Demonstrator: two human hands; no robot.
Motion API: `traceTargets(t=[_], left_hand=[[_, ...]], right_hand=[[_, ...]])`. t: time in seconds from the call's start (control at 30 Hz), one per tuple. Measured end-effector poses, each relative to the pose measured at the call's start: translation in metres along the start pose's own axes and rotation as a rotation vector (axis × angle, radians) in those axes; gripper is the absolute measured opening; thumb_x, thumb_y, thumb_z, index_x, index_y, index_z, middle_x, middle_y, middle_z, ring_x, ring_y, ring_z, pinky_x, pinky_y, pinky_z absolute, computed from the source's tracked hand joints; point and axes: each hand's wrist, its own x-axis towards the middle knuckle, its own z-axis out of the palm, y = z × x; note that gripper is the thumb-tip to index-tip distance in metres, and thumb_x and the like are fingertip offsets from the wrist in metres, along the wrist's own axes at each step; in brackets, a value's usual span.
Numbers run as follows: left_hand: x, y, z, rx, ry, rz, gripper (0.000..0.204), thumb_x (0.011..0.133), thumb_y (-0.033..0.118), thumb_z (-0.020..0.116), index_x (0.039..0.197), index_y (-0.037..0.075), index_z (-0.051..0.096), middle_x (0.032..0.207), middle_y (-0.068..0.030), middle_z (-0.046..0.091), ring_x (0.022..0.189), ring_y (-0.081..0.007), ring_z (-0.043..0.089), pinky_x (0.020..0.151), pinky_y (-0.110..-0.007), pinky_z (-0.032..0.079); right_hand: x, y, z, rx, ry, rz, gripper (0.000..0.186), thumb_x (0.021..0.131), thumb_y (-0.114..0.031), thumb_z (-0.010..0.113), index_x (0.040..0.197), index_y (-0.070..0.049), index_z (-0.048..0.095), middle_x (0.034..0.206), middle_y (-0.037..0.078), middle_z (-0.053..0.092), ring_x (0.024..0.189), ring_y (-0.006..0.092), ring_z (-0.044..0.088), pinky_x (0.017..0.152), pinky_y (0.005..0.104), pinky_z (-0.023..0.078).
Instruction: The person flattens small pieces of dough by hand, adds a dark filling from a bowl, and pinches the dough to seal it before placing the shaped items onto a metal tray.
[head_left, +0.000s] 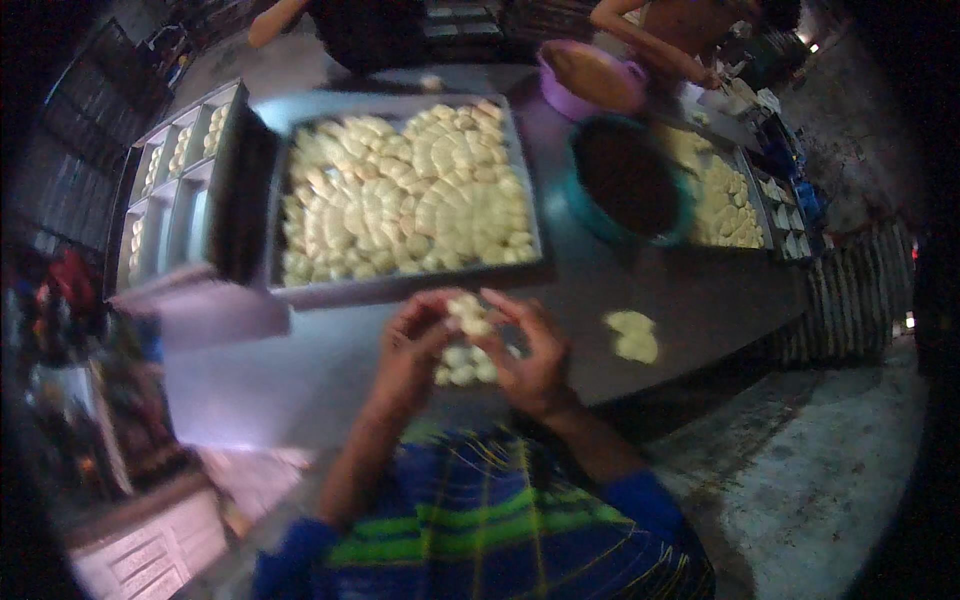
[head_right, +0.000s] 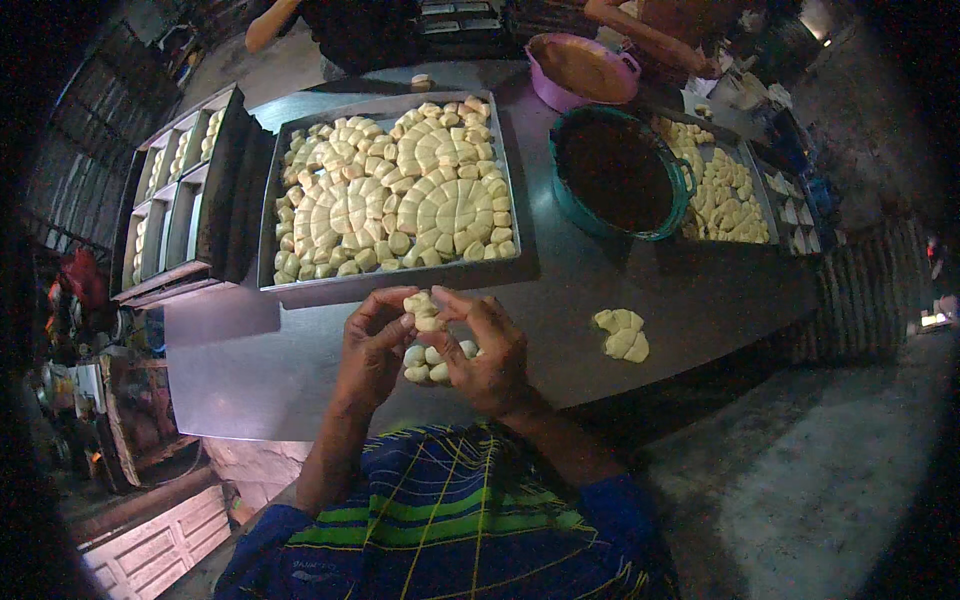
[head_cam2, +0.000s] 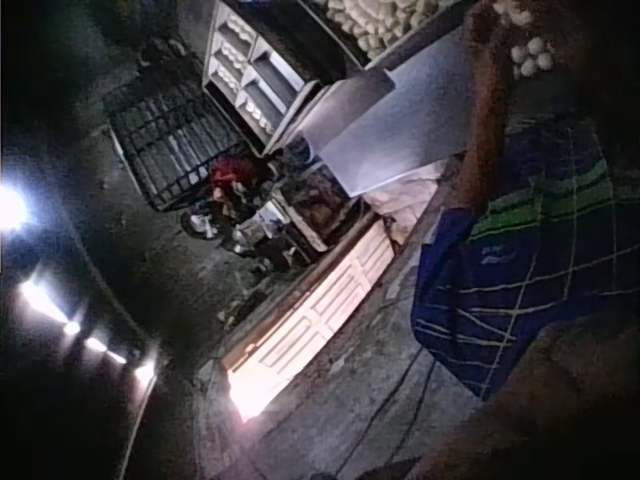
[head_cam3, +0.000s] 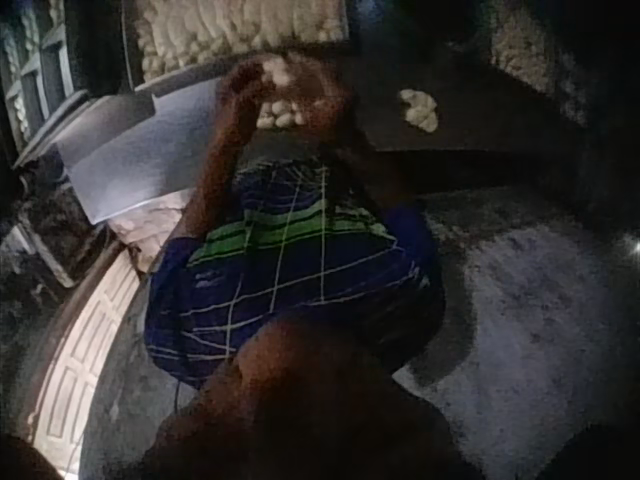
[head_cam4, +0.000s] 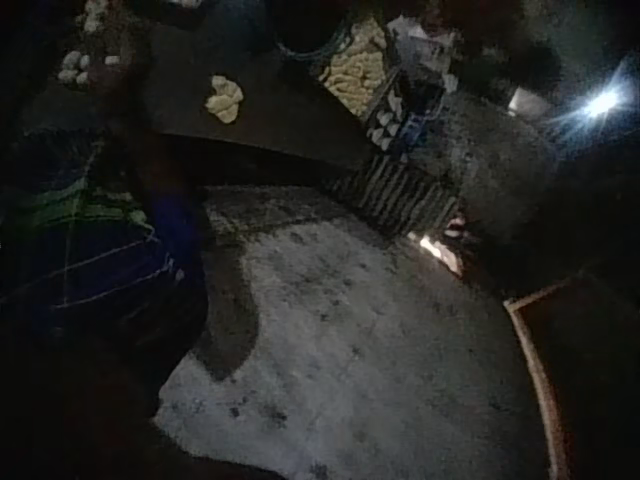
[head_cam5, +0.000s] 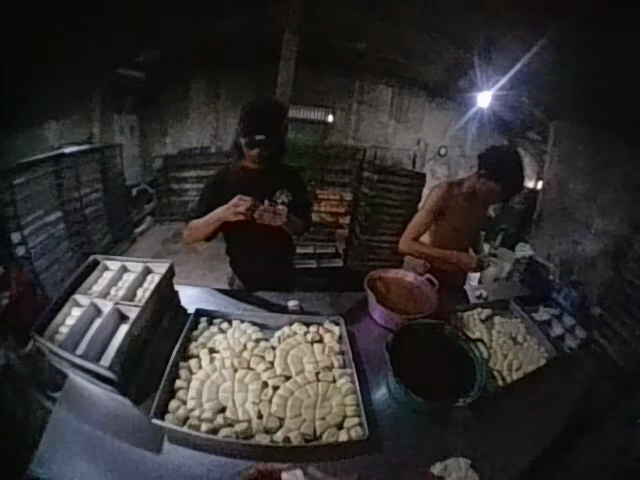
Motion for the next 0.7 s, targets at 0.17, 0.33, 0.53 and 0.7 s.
traceTargets(t=[0.17, 0.33, 0.53, 0.7], left_hand=[[0.005, 0.000, -0.015, 0.154, -0.177, 0.047, 0.029, 0.088, 0.004, 0.067, 0.117, 0.001, 0.064, 0.120, -0.0098, 0.065, 0.112, -0.0189, 0.061, 0.100, -0.035, 0.047], [0.000, 0.007, 0.010, 0.011, -0.086, 0.039, 0.036, 0.089, 0.008, 0.069, 0.123, 0.001, 0.063, 0.121, -0.0108, 0.066, 0.116, -0.0196, 0.059, 0.102, -0.036, 0.046], [-0.001, -0.017, 0.007, 0.239, -0.002, 0.119, 0.041, 0.096, 0.021, 0.065, 0.131, 0.000, 0.059, 0.119, -0.0091, 0.066, 0.105, -0.0189, 0.064, 0.093, -0.034, 0.052], [0.005, -0.013, 0.012, 0.015, 0.047, -0.071, 0.037, 0.099, 0.022, 0.062, 0.127, -0.001, 0.061, 0.113, -0.0098, 0.068, 0.100, -0.0171, 0.065, 0.087, -0.032, 0.054]], right_hand=[[0.006, 0.017, 0.007, 0.675, -0.030, 0.262, 0.020, 0.084, -0.004, 0.077, 0.102, -0.003, 0.071, 0.099, 0.008, 0.069, 0.096, 0.0164, 0.065, 0.084, 0.0311, 0.054], [-0.002, 0.030, 0.004, 0.640, -0.020, 0.376, 0.016, 0.083, -0.004, 0.077, 0.097, 0.000, 0.070, 0.096, 0.010, 0.070, 0.089, 0.0157, 0.067, 0.083, 0.0293, 0.054], [-0.010, 0.027, 0.016, 0.420, 0.103, 0.100, 0.024, 0.079, 0.000, 0.079, 0.102, -0.002, 0.073, 0.105, 0.009, 0.069, 0.094, 0.0177, 0.066, 0.083, 0.0301, 0.054], [-0.017, 0.033, 0.018, -0.016, 0.076, -0.353, 0.035, 0.077, -0.003, 0.078, 0.111, -0.006, 0.074, 0.117, 0.007, 0.066, 0.104, 0.0229, 0.062, 0.087, 0.0335, 0.053]])
